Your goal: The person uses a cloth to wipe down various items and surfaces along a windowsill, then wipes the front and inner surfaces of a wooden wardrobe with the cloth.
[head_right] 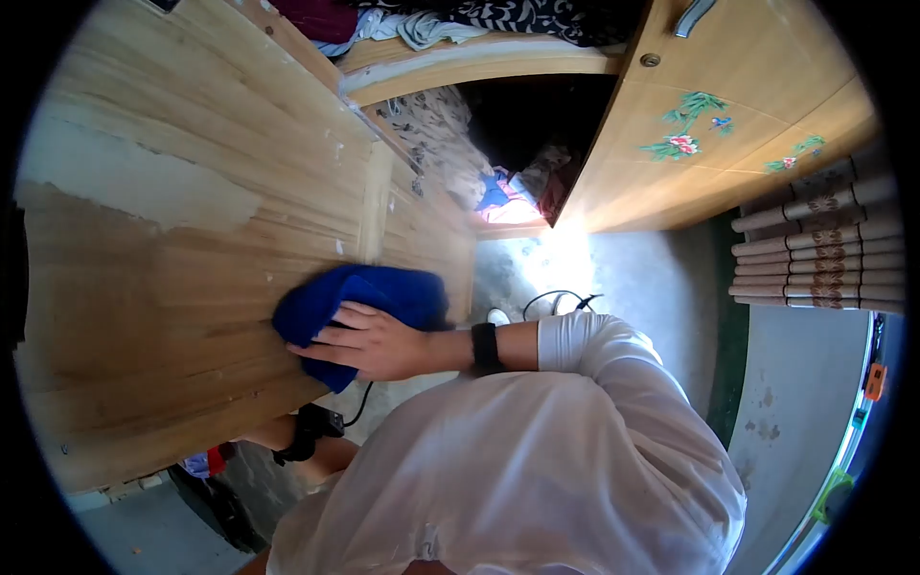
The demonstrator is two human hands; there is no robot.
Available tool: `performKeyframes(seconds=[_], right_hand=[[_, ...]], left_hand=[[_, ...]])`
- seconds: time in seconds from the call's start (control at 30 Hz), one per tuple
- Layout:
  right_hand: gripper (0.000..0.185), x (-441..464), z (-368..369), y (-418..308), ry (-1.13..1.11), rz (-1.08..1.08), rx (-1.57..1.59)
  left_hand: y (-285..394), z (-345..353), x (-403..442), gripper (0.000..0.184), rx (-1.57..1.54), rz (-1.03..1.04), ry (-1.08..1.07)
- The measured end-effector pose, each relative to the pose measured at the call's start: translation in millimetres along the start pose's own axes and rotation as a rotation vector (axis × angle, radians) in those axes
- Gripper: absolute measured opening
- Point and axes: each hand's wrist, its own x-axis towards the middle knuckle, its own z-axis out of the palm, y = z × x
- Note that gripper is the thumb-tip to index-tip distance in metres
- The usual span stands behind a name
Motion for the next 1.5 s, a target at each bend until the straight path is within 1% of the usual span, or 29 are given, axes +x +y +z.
performKeyframes(seconds=[0.07,0.1,0.13,0.2,0.27,0.33,0.4,0.43,0.53,0.57,0.6,0.67,0.7,0.73,0.8,0.87,0.9,1.0,1.03,1.13,1.27,1.3,1.4,1.43,1.5], right_hand=[[0.066,3.8,2.6,14.4,-0.072,-0.047,-0.030],[0.069,5.3,6.2,23.1,-0.015,-0.041,-0.053],[0.069,19.5,-0.2,32.8,-0.006,-0.026,0.028],[0.068,25.6,-0.9,57.5,0.007,-0.109,0.063],[0.071,31.9,-1.1,68.4,0.099,0.130,-0.069],[0.074,56.7,-20.0,90.6,0.362,0.393,0.132],[0.073,66.4,-28.6,132.2,0.497,0.595,0.321],[0.070,63.2,-33.8,137.7,0.435,0.583,0.353],[0.069,43.4,-24.5,115.6,0.356,0.484,0.215],[0.074,32.8,-17.2,101.7,0.297,0.475,0.279],[0.080,20.6,-14.2,87.2,0.164,0.489,0.255],[0.060,18.6,-12.3,74.6,0.135,0.464,0.232],[0.061,20.0,-16.3,77.4,0.153,0.527,0.326],[0.062,24.9,-21.0,88.0,0.147,0.479,0.318],[0.062,43.4,-30.8,103.8,0.235,0.479,0.269],[0.084,60.3,-42.7,120.2,0.335,0.491,0.434],[0.083,62.1,-43.5,127.2,0.339,0.494,0.486],[0.083,54.9,-45.1,121.2,0.262,0.504,0.345],[0.082,46.3,-42.1,116.8,0.232,0.533,0.342],[0.082,17.2,-33.2,101.9,0.122,0.485,0.299],[0.064,4.2,-57.1,86.7,0.036,0.493,0.437],[0.064,1.9,-57.9,87.5,0.075,0.505,0.469],[0.067,-6.0,-70.5,85.7,0.003,0.441,0.320],[0.069,-8.7,-71.0,86.4,-0.011,0.456,0.406],[0.069,-14.7,-70.3,82.0,-0.066,0.425,0.432]], left_hand=[[-1.6,3.0,2.1,0.079,-0.010,0.017,-0.001],[-2.2,3.8,4.2,0.080,-0.009,0.023,-0.002],[-2.0,4.8,4.9,0.079,-0.009,0.025,-0.002],[-2.3,6.5,7.1,0.077,-0.022,0.019,0.002],[-3.2,7.5,7.2,0.076,-0.028,0.009,0.006],[-3.0,6.9,8.4,0.074,-0.038,-0.001,0.014],[-0.9,7.3,9.7,0.073,-0.053,0.000,0.014],[-1.1,7.2,10.5,0.072,-0.056,-0.004,0.019],[-0.9,6.9,12.5,0.070,-0.063,-0.015,0.022],[-1.2,6.1,12.7,0.069,-0.065,-0.019,0.020],[0.9,3.2,18.1,0.068,-0.064,-0.020,0.018],[1.6,1.8,20.6,0.067,-0.067,-0.025,0.022],[1.3,0.8,20.7,0.066,-0.073,-0.028,0.026],[0.1,3.0,15.6,0.065,-0.080,-0.025,0.026],[-0.6,2.2,14.2,0.064,-0.083,-0.033,0.028],[-0.1,1.0,13.1,0.062,-0.088,-0.042,0.025],[0.2,0.0,13.2,0.061,-0.093,-0.049,0.022],[-1.5,-3.3,13.9,0.059,-0.102,-0.071,0.023],[-1.1,-4.6,13.5,0.058,-0.104,-0.080,0.022],[-1.3,-9.0,15.5,0.056,-0.126,-0.120,0.024],[-3.1,-10.6,18.4,0.053,-0.201,-0.211,0.048],[-4.2,-11.7,19.1,0.052,-0.232,-0.242,0.059],[-7.8,-12.8,19.7,0.050,-0.319,-0.341,0.085],[-10.2,-12.8,21.0,0.049,-0.352,-0.383,0.097],[-15.2,-14.5,23.4,0.048,-0.412,-0.469,0.120]])
